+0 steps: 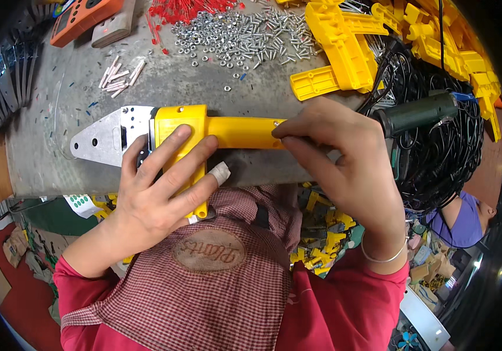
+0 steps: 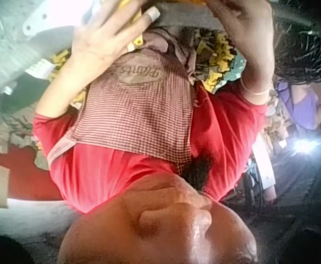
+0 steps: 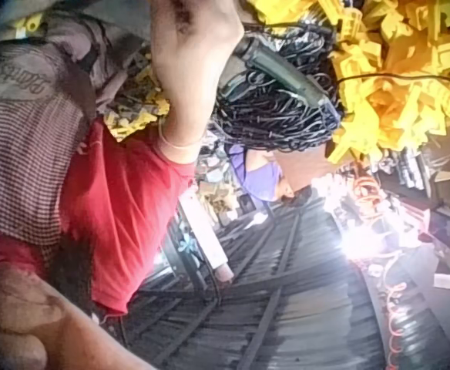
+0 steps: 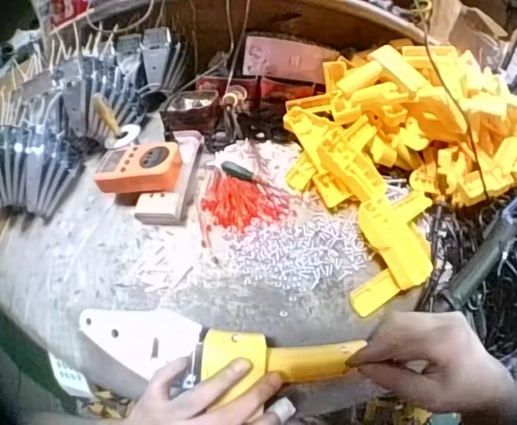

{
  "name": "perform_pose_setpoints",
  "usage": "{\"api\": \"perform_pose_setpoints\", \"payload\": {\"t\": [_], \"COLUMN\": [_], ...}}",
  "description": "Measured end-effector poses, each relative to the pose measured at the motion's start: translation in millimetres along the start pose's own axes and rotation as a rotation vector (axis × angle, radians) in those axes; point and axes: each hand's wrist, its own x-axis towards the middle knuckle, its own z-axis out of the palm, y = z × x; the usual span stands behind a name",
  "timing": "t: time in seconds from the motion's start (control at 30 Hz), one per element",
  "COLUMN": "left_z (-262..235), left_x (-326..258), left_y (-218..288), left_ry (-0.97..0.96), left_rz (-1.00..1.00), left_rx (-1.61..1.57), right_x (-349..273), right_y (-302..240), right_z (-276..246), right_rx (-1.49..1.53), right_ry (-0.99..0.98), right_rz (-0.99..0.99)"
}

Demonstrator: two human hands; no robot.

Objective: The person assembles internal components of a yellow plastic housing by soldering wires and metal plates with a soldering iron, then secures them with screws using an electric screwdriver and pliers.

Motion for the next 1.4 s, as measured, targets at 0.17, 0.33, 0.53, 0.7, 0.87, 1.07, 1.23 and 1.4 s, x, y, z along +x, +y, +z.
{"api": "perform_pose_setpoints", "payload": {"t": [0.17, 0.33, 0.53, 0.7, 0.87, 1.07, 1.23, 1.4], "left_z": [0, -2, -1, 0, 1, 0, -2, -1], "left_x": [0, -1, -1, -1, 0, 1, 0, -1], "left_y": [0, -1, 0, 0, 1, 1, 0, 0], "left_ry": [0.000, -0.026, -0.016, 0.000, 0.011, 0.006, -0.008, -0.004], "left_rz": [-0.007, -0.009, -0.014, -0.004, -0.005, -0.011, -0.011, -0.012], "left_rx": [-0.029, -0.042, -0.045, -0.023, -0.026, -0.034, -0.045, -0.038], "right_x": [-9, -11, -11, -19, -24, -17, -14, -15], "right_y": [-1, 9, -8, -5, -12, -16, -21, -21], "right_z": [3, 10, 21, 16, 24, 39, 41, 44], "right_rx": [0.185, 0.074, -0.115, -0.165, -0.125, -0.156, -0.225, -0.209], "right_ry": [0.122, 0.185, 0.226, 0.154, 0.154, 0.196, 0.170, 0.195], "right_rz": [0.279, 0.261, 0.211, 0.132, 0.023, 0.082, 0.097, 0.097]}}
